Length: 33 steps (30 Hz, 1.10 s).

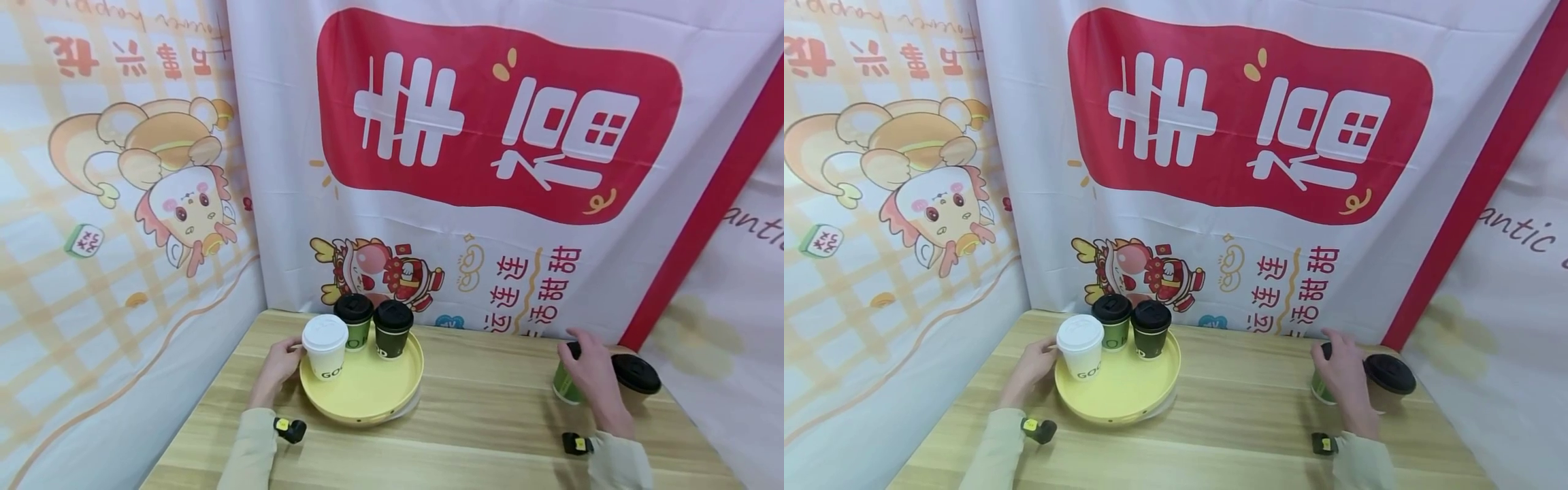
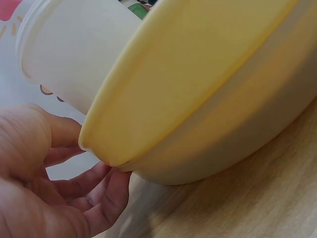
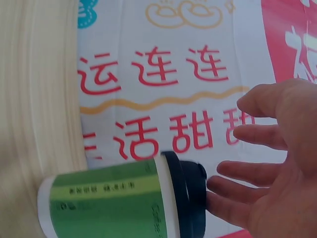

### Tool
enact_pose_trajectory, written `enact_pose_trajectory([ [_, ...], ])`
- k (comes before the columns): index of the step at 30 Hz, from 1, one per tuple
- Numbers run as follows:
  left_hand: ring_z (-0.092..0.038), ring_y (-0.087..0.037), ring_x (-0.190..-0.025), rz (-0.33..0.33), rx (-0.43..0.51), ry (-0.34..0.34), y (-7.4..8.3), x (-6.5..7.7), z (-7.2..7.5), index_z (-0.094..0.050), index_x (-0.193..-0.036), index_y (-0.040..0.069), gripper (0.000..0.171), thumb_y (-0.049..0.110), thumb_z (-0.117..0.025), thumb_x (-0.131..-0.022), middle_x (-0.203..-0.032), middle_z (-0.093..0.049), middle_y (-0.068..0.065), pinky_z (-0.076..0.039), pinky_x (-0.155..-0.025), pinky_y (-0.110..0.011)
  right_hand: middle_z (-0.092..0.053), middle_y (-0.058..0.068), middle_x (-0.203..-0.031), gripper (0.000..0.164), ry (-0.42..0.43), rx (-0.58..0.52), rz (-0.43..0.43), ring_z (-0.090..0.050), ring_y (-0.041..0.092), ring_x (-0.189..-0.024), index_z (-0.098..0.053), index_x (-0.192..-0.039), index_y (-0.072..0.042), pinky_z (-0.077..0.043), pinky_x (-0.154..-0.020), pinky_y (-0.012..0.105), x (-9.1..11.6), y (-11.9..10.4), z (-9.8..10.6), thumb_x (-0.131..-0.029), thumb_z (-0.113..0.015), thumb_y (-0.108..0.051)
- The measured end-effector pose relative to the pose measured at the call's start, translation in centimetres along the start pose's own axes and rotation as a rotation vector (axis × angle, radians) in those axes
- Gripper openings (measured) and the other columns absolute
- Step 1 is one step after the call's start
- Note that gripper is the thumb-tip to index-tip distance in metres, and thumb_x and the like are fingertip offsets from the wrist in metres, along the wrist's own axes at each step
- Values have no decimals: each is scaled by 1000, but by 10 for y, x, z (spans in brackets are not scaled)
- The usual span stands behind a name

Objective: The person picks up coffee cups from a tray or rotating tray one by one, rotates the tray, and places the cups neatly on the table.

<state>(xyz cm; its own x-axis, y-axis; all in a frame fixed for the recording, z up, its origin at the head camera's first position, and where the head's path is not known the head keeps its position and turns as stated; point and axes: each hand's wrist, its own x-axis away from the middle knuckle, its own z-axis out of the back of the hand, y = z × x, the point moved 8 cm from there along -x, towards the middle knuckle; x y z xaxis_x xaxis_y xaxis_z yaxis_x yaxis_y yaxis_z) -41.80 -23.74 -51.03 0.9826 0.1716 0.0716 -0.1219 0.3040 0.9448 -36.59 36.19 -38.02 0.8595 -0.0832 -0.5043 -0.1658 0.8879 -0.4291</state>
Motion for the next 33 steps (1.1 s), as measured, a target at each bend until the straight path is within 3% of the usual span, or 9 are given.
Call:
enact_pose_trajectory([
  [10,-57,-31,-104,-7,-19,19,-1,-1,1,-52,-128,5,35,16,-49,-95,-123,-54,-25,-54,-72,-31,-50,32,-120,40,-5,2,-15,-44,47,-110,-51,-121,6,-35,-89,59,0,-23,-6,-93,-48,-22],
  [18,-58,-32,-102,-12,-18,24,0,-2,1,-52,-128,5,36,15,-50,-94,-122,-54,-26,-54,-70,-31,-49,25,-127,46,-104,-64,-59,-50,40,-108,-49,-127,-2,-40,-87,54,-5,-35,-32,-95,-45,-35],
  [23,-57,-33,-104,-16,-14,28,0,0,0,-52,-129,5,36,13,-48,-94,-122,-54,-26,-54,-71,-32,-49,20,-131,50,-205,-181,-63,-55,36,-107,-47,-131,-6,-46,-85,50,-12,-50,-53,-95,-42,-41],
  [29,-57,-32,-103,-6,-14,26,-1,0,-1,-53,-128,6,35,14,-48,-95,-122,-54,-24,-54,-69,-31,-56,19,-122,51,-278,-287,-76,-58,33,-101,-48,-130,-9,-52,-77,41,-14,-71,-76,-94,-46,-45],
  [33,-57,-32,-102,-11,-10,24,-1,-2,0,-52,-129,5,35,14,-49,-94,-122,-54,-26,-54,-69,-31,-55,19,-121,44,-337,-380,-101,-59,29,-97,-48,-129,-10,-54,-70,35,-12,-86,-92,-95,-49,-37],
])
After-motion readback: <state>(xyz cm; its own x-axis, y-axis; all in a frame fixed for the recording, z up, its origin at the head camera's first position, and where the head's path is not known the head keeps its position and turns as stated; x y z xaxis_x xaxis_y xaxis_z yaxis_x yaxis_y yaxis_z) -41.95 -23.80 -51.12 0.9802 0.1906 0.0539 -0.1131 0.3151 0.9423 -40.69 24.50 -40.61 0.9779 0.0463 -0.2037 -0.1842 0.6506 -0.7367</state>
